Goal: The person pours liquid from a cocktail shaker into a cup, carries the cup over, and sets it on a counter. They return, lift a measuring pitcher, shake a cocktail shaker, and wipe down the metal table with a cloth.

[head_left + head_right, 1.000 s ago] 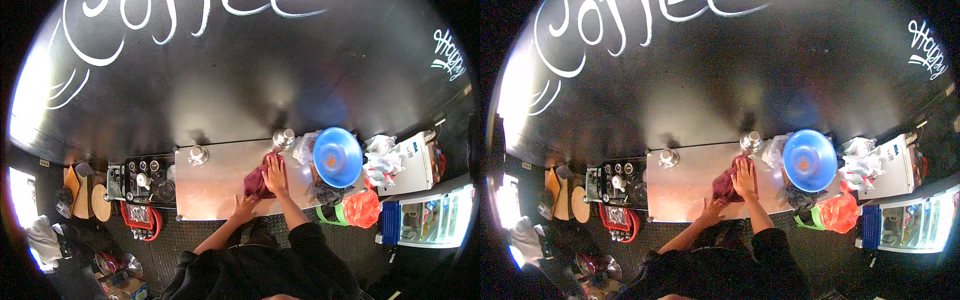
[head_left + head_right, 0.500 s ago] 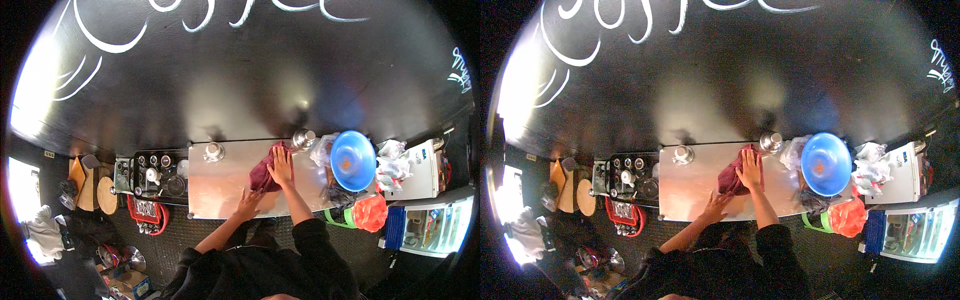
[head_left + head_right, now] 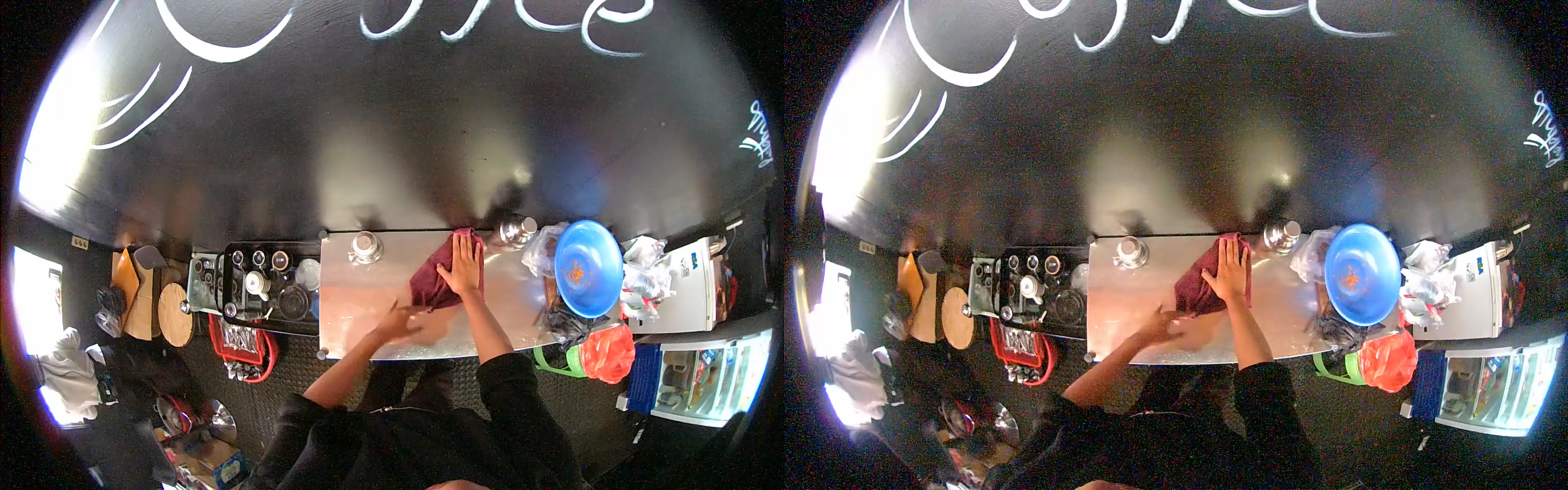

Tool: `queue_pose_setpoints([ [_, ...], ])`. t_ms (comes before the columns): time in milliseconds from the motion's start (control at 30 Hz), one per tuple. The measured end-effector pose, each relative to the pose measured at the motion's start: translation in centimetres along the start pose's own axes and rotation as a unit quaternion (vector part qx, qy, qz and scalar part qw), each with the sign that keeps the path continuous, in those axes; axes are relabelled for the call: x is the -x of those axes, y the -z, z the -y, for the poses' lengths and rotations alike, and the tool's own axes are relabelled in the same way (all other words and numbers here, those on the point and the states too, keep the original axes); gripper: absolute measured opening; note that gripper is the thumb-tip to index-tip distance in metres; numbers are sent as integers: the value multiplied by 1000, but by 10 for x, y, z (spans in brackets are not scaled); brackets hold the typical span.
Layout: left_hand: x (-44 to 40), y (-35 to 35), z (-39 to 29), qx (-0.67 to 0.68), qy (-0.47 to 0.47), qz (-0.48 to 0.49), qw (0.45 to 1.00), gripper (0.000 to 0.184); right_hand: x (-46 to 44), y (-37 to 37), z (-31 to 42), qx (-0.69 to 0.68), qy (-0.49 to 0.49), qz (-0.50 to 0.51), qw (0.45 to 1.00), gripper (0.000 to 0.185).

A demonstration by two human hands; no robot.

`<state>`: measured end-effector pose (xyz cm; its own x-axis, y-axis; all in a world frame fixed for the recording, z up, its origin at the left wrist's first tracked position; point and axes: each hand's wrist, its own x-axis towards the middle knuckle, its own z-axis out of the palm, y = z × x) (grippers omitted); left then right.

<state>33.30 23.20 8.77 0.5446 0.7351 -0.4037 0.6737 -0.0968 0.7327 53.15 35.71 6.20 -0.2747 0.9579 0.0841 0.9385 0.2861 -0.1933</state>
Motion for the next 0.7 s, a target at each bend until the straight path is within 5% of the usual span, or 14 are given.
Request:
queue_pose_setpoints([
  [33, 1, 8, 5, 2, 1, -2, 1000, 67, 0, -1, 1, 3, -5, 6, 1000, 94],
  [67, 4, 17, 11, 37, 51, -170, 983, 61, -1, -2, 2, 4, -3, 7, 1000, 94],
  [133, 10, 35, 28, 102, 146, -483, 857, 50, 0, -7, 2, -3, 12, -13, 1000, 96],
  [200, 5, 63, 50, 30, 202, -578, 790, 71, 2, -10, 3, -11, 22, -6, 1000, 95],
  [333, -5, 91, 82, -5, 152, -545, 824, 97, 2, -12, 1, -65, 27, -20, 997, 98],
  [433, -13, 99, 85, 39, 144, -454, 878, 98, 14, -5, 10, -82, 15, -70, 994, 102],
  [500, -21, 97, 85, -19, 97, -485, 869, 97, 25, -7, 21, -147, -93, -96, 980, 106],
  [700, -39, 91, 98, 52, 78, -504, 858, 90, 23, -9, 30, -70, -95, -71, 990, 108],
])
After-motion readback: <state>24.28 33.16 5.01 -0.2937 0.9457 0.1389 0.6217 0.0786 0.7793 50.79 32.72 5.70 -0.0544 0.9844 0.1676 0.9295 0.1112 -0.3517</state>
